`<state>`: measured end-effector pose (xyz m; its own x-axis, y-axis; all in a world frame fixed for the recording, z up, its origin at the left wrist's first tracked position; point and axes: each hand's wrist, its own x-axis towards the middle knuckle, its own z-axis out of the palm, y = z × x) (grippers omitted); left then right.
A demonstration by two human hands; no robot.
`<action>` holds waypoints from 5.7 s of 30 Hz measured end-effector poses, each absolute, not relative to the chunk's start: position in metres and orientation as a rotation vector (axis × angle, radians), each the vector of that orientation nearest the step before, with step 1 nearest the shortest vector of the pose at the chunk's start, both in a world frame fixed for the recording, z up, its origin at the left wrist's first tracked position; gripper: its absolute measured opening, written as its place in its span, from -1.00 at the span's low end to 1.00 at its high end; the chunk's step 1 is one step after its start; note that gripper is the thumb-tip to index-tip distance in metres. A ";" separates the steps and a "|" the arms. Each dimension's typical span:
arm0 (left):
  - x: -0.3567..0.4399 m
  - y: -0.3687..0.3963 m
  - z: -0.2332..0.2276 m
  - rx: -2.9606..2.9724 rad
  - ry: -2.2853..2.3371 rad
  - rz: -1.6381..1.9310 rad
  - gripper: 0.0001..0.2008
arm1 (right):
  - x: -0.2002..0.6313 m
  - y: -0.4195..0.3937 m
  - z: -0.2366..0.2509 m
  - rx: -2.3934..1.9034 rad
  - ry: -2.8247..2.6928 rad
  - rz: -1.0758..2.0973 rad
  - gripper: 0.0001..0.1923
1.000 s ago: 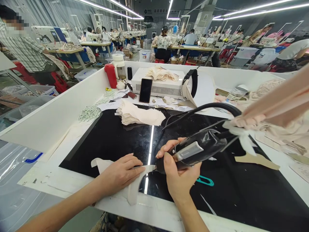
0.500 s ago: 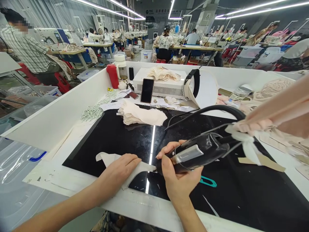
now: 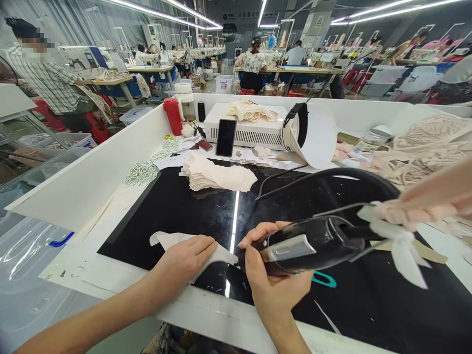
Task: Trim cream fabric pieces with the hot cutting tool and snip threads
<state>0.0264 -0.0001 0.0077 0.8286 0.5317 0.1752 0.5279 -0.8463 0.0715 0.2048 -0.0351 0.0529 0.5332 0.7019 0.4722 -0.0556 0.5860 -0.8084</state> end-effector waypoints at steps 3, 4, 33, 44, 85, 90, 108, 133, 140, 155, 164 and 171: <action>0.029 -0.003 0.008 3.037 0.884 0.280 -0.64 | 0.203 -0.038 0.052 -0.834 -0.905 0.514 -0.63; 0.029 -0.004 0.009 3.049 0.900 0.284 -0.64 | 0.203 -0.039 0.052 -0.831 -0.905 0.516 -0.63; 0.037 -0.030 -0.017 3.085 1.025 0.506 -0.10 | 0.197 -0.014 0.057 -0.786 -0.855 0.547 -0.63; 0.036 -0.029 -0.018 3.047 1.002 0.520 -0.10 | 0.193 -0.010 0.049 -0.826 -0.886 0.567 -0.62; 0.006 -0.022 0.014 2.762 0.810 0.354 -0.49 | 0.173 -0.022 0.054 -0.764 -0.837 0.582 -0.57; 0.006 -0.023 0.010 2.787 0.788 0.400 -0.47 | 0.176 -0.021 0.050 -0.741 -0.882 0.619 -0.60; 0.007 -0.021 0.007 2.793 0.765 0.475 -0.50 | 0.170 -0.003 0.047 -0.741 -0.884 0.623 -0.62; -0.020 0.002 0.012 2.866 0.792 0.351 -0.54 | 0.192 0.012 0.052 -0.810 -0.878 0.527 -0.57; -0.004 -0.006 0.014 2.990 1.029 0.287 -0.73 | 0.200 -0.008 0.068 -0.757 -0.841 0.607 -0.63; 0.009 -0.020 0.027 3.024 1.116 0.168 -0.70 | 0.196 -0.033 0.049 -0.728 -0.885 0.708 -0.63; 0.009 -0.028 0.027 3.074 1.246 0.253 -0.90 | 0.194 -0.034 0.044 -0.713 -0.901 0.714 -0.61; 0.023 -0.030 0.029 3.097 0.609 0.518 -0.85 | 0.193 -0.035 0.046 -0.730 -0.898 0.721 -0.60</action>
<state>0.0234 -0.0304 0.0286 0.8751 0.3591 0.3245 0.3776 -0.9259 0.0063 0.1930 -0.0348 0.0459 0.4338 0.7973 0.4197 -0.2373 0.5504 -0.8005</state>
